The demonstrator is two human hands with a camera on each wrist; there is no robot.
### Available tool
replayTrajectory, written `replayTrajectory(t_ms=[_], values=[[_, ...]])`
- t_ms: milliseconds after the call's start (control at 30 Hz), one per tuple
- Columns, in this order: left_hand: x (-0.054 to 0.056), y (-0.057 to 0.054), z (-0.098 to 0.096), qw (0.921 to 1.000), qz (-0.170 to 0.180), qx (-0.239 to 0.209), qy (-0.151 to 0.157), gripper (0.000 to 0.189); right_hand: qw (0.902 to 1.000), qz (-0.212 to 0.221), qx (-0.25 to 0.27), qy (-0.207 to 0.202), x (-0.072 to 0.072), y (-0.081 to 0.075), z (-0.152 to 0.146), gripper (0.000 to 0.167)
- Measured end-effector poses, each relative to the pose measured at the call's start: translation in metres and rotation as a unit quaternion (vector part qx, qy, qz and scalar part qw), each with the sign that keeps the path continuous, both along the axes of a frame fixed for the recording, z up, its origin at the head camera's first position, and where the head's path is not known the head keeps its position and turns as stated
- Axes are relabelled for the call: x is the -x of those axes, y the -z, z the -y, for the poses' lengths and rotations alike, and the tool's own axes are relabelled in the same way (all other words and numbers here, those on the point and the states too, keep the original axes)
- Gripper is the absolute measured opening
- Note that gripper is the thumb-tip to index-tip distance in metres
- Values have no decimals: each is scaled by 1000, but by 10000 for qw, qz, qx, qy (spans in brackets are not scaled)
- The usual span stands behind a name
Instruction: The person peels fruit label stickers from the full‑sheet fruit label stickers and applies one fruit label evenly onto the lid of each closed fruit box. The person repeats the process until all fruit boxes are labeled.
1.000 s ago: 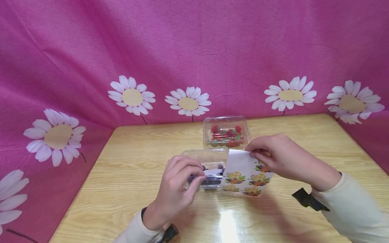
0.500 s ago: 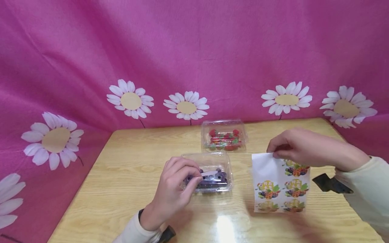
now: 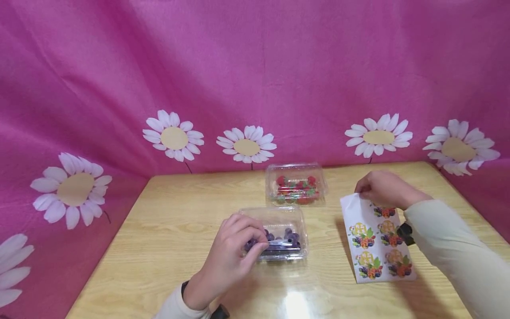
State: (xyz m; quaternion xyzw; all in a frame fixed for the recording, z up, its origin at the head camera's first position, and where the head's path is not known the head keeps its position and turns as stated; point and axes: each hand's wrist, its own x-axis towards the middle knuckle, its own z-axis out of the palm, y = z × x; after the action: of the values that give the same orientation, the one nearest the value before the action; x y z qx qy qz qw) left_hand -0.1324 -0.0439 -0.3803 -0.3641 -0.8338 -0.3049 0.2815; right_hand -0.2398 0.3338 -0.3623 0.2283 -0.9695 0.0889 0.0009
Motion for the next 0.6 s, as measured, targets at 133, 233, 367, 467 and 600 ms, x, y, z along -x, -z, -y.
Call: replayTrajectory(t_ms=[133, 233, 367, 467, 600], values=[[1, 2, 2, 10000, 10, 64, -49, 9, 9994, 278, 25, 227, 11, 23, -10, 10], [4, 2, 0, 9999, 23, 96, -72, 9, 9972, 606, 31, 433, 17, 36, -20, 11], [10, 3, -3, 9998, 164, 106, -48, 9, 9926, 1023, 67, 648, 20, 53, -31, 12], [13, 5, -4, 9992, 366, 126, -48, 11, 9910, 1185, 44, 618, 19, 64, -34, 13], [19, 8, -3, 9977, 651, 192, -59, 11, 9898, 1276, 27, 627, 19, 70, -33, 13]])
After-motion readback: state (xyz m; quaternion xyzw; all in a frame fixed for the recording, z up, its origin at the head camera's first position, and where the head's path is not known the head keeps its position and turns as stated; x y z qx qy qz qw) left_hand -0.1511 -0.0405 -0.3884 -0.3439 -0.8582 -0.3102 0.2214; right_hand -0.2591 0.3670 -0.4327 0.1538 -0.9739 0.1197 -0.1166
